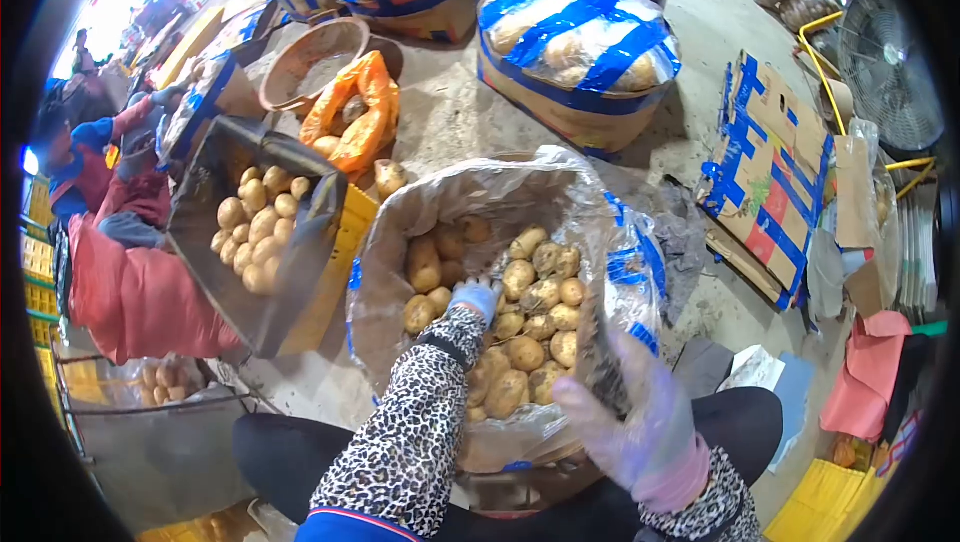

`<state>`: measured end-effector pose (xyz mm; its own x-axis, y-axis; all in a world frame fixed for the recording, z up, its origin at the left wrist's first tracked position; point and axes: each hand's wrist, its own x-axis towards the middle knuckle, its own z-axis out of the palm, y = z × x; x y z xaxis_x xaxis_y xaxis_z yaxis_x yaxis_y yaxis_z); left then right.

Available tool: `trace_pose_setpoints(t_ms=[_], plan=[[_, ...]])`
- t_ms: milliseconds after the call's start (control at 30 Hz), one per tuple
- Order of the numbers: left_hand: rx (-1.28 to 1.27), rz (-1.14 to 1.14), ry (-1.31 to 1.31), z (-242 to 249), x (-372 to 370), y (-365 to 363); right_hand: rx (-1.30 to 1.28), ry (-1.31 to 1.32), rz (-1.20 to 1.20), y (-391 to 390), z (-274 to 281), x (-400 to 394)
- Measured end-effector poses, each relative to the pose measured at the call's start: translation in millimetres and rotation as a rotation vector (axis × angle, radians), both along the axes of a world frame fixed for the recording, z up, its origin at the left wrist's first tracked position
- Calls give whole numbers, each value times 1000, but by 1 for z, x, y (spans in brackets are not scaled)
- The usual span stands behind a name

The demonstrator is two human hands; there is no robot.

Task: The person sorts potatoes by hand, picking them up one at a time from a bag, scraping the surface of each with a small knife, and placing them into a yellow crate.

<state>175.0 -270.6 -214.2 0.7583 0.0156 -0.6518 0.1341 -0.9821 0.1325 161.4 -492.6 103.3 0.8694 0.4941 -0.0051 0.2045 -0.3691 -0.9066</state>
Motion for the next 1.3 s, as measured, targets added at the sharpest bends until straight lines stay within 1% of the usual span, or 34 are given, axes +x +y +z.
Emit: trace_pose_setpoints(t_ms=[67,133,167,200,233,267,300,333,400,467,500,533,600,667,700,733,800,833,933,967,1067,1167,1267,1300], plan=[[-97,20,49,15,7,8,-115,27,21,-2,21,2],[-171,67,80,23,10,17,-42,-14,-32,-4,9,3],[-169,50,31,14,9,21,4,-51,-53,-3,2,6],[-168,32,-11,5,4,24,-5,4,-48,-4,-1,6],[-234,168,-9,51,5,20,-13,55,-39,-7,-4,6],[-476,258,-75,64,-3,29,-24,106,-30,-7,-7,5],[-665,396,6,107,-8,29,119,37,-54,-1,-11,4],[-855,533,89,156,-16,26,124,99,-49,1,-8,4],[-1275,714,34,195,-54,30,134,226,-33,4,-2,8],[-1705,821,-8,239,-92,26,216,340,-44,11,-4,4],[-1814,861,-55,253,-110,24,266,377,-50,16,-12,1],[-1939,1015,-84,263,-122,15,315,413,-57,21,-18,-3],[-2079,1086,-118,274,-140,9,213,361,33,29,-21,-13],[-2042,1179,-142,268,-151,9,112,323,119,35,-22,-21],[-2088,1220,-135,264,-154,8,107,263,139,36,-28,-25],[-2133,1261,-129,259,-157,7,75,145,181,37,-29,-28],[-2343,1308,-98,256,-152,8,21,-98,268,43,-29,-29],[-2376,1273,-85,258,-149,11,-15,-166,304,44,-33,-29],[-2228,1261,-240,246,-147,20,-325,-452,582,44,-12,-31],[-2187,1309,-267,244,-147,21,-374,-473,629,42,-22,-32],[-2188,1307,-273,239,-144,23,-103,-268,399,46,-31,-27],[-2217,1327,-274,245,-140,20,-210,-373,326,46,-36,-16],[-2444,1294,-107,241,-138,26,-286,-515,662,42,-26,-14],[-2459,1277,-97,241,-137,28,-231,-459,604,43,-23,-14]])
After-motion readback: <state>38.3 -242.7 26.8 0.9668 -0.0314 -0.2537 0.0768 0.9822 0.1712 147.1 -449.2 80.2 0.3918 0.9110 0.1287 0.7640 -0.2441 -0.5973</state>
